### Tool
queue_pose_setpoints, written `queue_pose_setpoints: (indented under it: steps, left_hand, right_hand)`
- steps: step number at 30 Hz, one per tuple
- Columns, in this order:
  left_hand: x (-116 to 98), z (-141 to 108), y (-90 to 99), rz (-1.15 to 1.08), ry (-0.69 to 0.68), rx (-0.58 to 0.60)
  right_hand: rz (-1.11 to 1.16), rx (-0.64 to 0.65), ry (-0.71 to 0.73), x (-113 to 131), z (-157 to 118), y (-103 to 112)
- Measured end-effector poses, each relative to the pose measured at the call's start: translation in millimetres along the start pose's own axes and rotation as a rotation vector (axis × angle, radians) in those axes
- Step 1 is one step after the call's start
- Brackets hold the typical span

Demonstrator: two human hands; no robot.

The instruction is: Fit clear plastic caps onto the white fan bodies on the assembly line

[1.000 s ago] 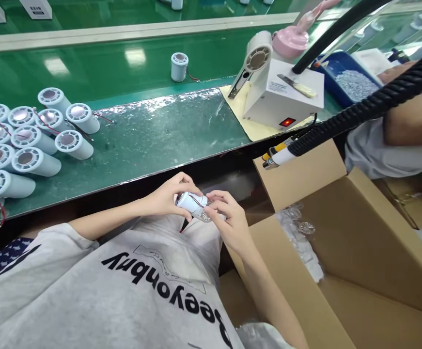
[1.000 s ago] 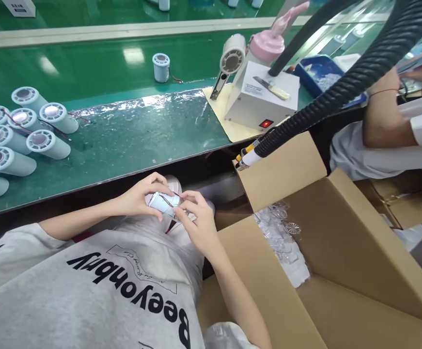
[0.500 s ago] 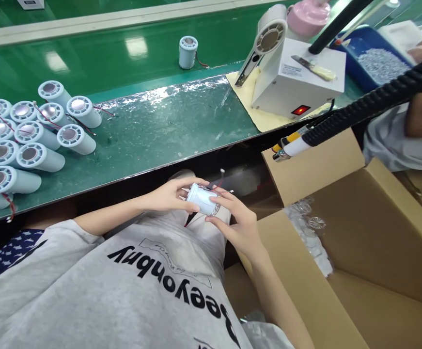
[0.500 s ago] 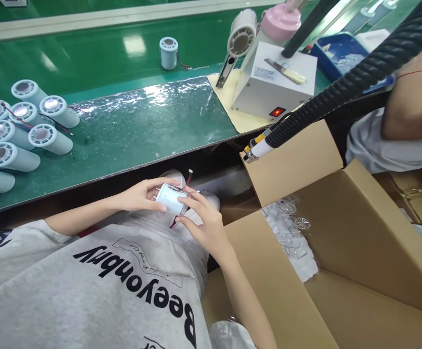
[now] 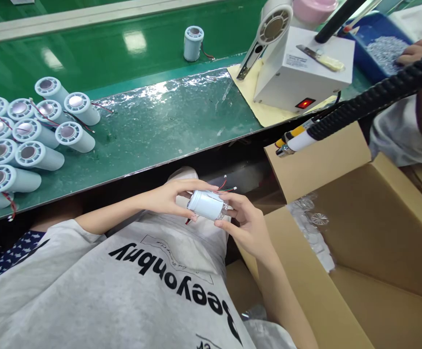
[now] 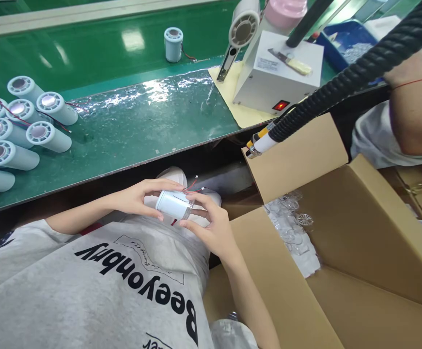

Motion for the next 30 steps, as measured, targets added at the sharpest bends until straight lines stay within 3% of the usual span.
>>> queue_pose_setpoints:
  steps: [30]
  left_hand:
    - [5, -2, 0.7, -0.007, -0.005, 0.008]
  right_hand:
    - [0.450, 0.047, -0.415, -24, 12, -22]
Point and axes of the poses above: each hand's wrist, its own z-axis towards the middle knuckle, its own y-axis out of the back of the hand, x = y × z, the point moved 5 cm from there along z, towards the middle knuckle, and after that the axes turned 5 degrees about x, right-handed, at the moved point
